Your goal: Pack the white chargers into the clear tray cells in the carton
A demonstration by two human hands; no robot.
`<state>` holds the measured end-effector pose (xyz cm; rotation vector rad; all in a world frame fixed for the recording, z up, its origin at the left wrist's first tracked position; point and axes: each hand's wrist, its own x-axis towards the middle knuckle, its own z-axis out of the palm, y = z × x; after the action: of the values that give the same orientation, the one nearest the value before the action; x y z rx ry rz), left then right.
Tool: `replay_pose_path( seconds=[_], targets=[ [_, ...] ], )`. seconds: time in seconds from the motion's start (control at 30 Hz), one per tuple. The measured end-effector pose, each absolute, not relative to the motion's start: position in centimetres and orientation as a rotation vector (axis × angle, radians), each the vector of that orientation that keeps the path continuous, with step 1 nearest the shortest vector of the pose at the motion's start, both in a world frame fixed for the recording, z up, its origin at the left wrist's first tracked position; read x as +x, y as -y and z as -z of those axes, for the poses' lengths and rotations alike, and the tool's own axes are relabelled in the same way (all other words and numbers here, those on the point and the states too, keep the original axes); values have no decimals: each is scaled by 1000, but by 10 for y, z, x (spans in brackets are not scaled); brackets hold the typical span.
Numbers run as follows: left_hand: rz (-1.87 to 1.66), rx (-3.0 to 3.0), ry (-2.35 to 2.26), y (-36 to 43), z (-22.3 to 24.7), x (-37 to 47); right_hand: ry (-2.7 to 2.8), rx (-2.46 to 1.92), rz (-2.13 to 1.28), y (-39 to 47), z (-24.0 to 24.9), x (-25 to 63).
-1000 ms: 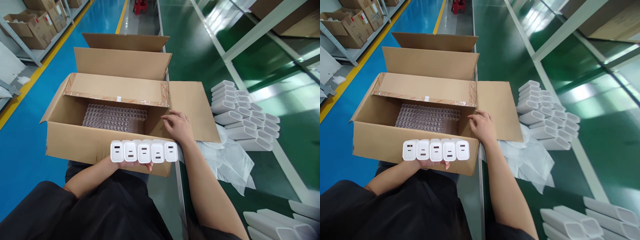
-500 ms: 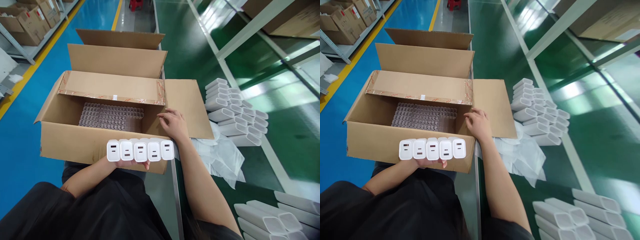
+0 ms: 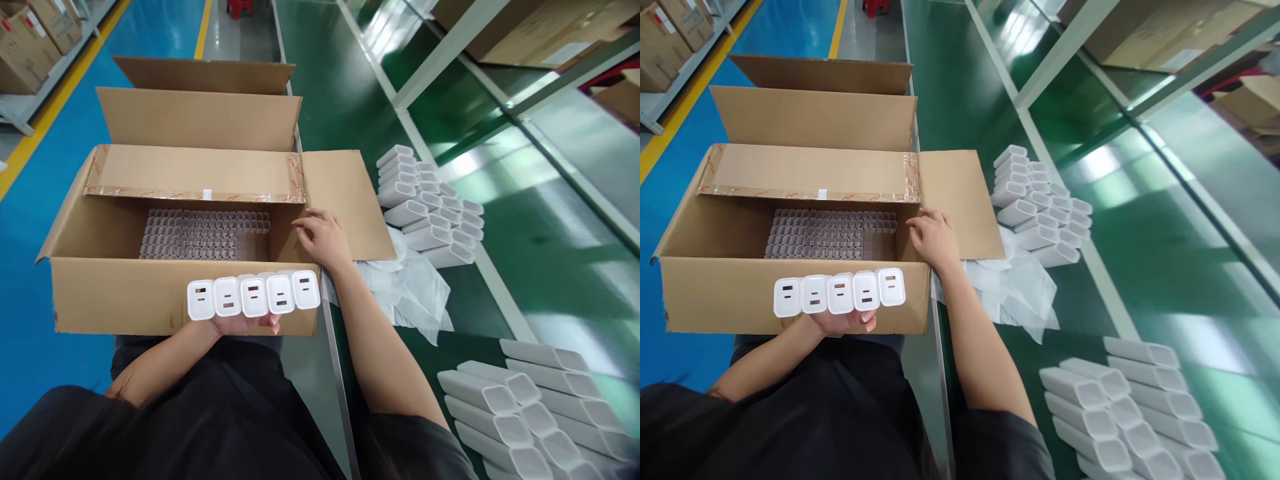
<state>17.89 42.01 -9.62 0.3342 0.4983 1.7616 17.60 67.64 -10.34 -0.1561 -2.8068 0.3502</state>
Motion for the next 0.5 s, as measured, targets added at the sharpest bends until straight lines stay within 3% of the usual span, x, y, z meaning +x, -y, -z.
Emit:
replay_pose_path(
  seconds=[0.5],
  targets=[
    [-1722,397,-476,-422,105,179,2823,-142,-393,-674,98,174]
  ],
)
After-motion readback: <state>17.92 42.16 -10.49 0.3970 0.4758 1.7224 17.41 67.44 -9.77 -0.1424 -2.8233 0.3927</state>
